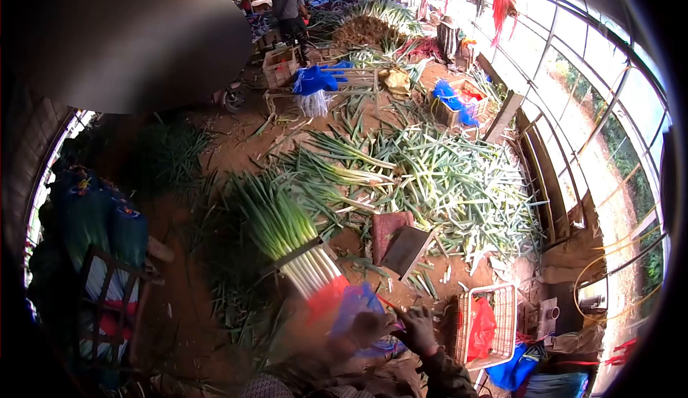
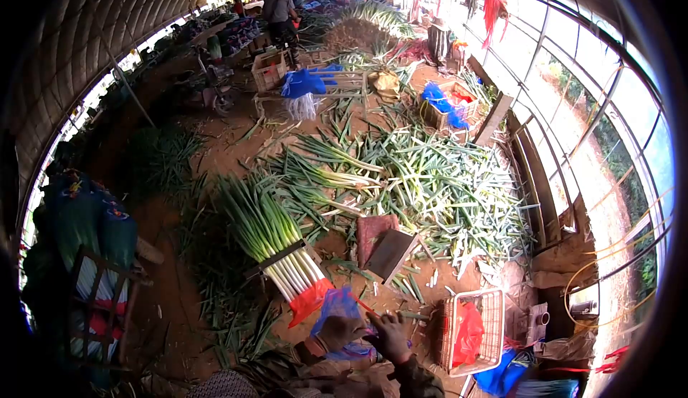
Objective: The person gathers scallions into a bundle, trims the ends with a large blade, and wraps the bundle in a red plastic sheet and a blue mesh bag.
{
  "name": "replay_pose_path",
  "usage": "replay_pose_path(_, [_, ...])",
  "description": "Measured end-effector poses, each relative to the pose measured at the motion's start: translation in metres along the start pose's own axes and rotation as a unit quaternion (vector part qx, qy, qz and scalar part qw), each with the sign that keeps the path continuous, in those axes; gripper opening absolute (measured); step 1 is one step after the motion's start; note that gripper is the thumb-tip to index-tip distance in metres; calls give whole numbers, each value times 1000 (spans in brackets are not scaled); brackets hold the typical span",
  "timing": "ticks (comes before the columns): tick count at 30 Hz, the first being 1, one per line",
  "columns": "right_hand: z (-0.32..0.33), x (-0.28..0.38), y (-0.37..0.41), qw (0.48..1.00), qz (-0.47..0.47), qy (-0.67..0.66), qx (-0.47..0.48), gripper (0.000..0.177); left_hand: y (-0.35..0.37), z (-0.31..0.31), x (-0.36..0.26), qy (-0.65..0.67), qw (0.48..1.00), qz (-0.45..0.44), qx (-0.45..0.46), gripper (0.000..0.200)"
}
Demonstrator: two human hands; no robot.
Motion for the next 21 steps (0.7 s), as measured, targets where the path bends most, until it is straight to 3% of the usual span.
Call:
replay_pose_path(2, [-57, -24, -7, 992, -18, -19, 124, 32, 7, 3, 1, -64, 997, 4, 32, 21])
replay_pose_path(4, [-42, -21, -7, 997, -21, -48, 49, 21, 15, 4, 15, -111, 992, 24, 61, 18])
replay_pose_path(5, [-26, -12, -8, 998, -26, -62, 12, 20, 22, 2, 30, -125, 988, 39, 79, 17])
replay_pose_path(6, [-30, -7, -4, 998, 0, -17, 68, 15, 29, -2, 44, -137, 984, 53, 97, 15])
replay_pose_path(10, [-50, 46, 17, 980, 97, -34, 173, 14, 41, -12, 84, -267, 961, -7, 78, 11])
replay_pose_path(12, [-61, 71, 20, 966, 79, -159, 188, 14, 27, 33, 64, -296, 953, -8, 61, 11])
replay_pose_path(13, [-76, 74, 29, 955, 72, -221, 186, 15, 24, 56, 64, -285, 958, 10, -6, 11])
replay_pose_path(15, [-116, 59, 44, 906, -49, -368, 204, 15, 27, 97, 69, -259, 955, 49, -136, 13])
replay_pose_path(17, [-105, 61, 39, 893, -95, -403, 175, 15, 38, 115, 91, -238, 948, 138, -161, 13])
replay_pose_path(19, [-67, 46, 34, 945, -86, -295, 112, 14, 56, 125, 110, -250, 933, 199, -163, 13])
replay_pose_path(21, [-36, 13, 33, 986, -120, -102, 62, 15, 79, 131, 127, -296, 914, 234, -146, 13])
Point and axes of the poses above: each hand's wrist, its own y-axis away from the middle knuckle, its own z-axis out of the back of the hand, x = y × z, the point moved 8 cm from there along -y, towards the middle knuckle, and after that the axes turned 10 degrees about -y, right-handed, at the moved point
